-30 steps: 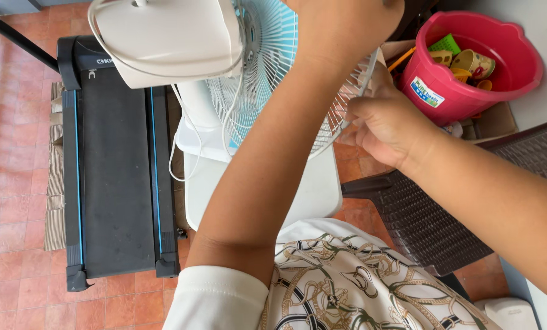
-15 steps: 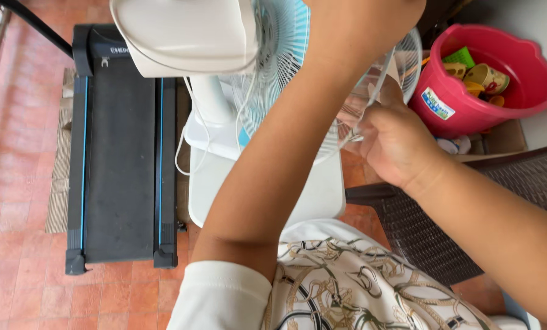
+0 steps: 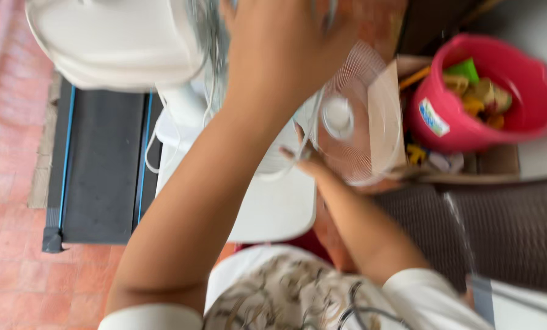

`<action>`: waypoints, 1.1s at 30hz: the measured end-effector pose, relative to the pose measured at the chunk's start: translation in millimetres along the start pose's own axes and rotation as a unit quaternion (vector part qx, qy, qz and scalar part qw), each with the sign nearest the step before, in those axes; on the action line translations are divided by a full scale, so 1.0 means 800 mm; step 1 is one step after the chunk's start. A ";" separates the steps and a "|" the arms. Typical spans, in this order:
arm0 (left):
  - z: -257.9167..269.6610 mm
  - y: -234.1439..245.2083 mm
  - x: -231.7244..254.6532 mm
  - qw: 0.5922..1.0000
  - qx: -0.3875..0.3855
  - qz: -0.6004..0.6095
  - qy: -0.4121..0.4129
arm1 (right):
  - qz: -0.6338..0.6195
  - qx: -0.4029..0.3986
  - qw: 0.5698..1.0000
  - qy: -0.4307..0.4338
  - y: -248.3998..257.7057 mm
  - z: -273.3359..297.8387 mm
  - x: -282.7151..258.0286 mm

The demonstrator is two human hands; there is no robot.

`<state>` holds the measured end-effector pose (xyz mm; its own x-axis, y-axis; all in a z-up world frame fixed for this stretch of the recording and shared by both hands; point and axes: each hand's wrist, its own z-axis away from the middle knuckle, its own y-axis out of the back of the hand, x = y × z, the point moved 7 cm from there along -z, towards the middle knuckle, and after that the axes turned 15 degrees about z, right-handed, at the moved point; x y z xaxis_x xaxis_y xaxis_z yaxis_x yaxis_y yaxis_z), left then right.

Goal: The person disassembles a pedestal fan on a small table: they remove the front grille, unscrew the blade cap, take off the blue blades and rear grille, wipe the grille and blades with a gray cloth, and begin reattaching the grille to the fan head.

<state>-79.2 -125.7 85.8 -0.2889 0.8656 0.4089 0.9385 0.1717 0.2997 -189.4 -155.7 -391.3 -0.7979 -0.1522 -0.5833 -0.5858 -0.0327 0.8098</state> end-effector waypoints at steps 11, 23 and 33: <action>0.024 0.042 -0.002 0.986 -0.115 -0.018 0.122 | 0.139 -0.124 0.974 -0.128 -0.024 -0.006 -0.017; 0.003 0.011 0.057 0.953 -0.090 -0.280 0.071 | 0.257 -0.239 0.927 0.134 -0.026 0.160 -0.046; 0.004 0.008 0.074 0.947 -0.073 -0.309 0.048 | 0.270 -0.229 0.874 0.334 0.010 0.251 -0.049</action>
<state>-89.8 -72.3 109.2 -0.7965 0.5739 0.1904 0.5507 0.5584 0.6205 -191.4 48.7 -375.0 -0.5898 -0.8049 -0.0652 0.0908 -0.1463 0.9851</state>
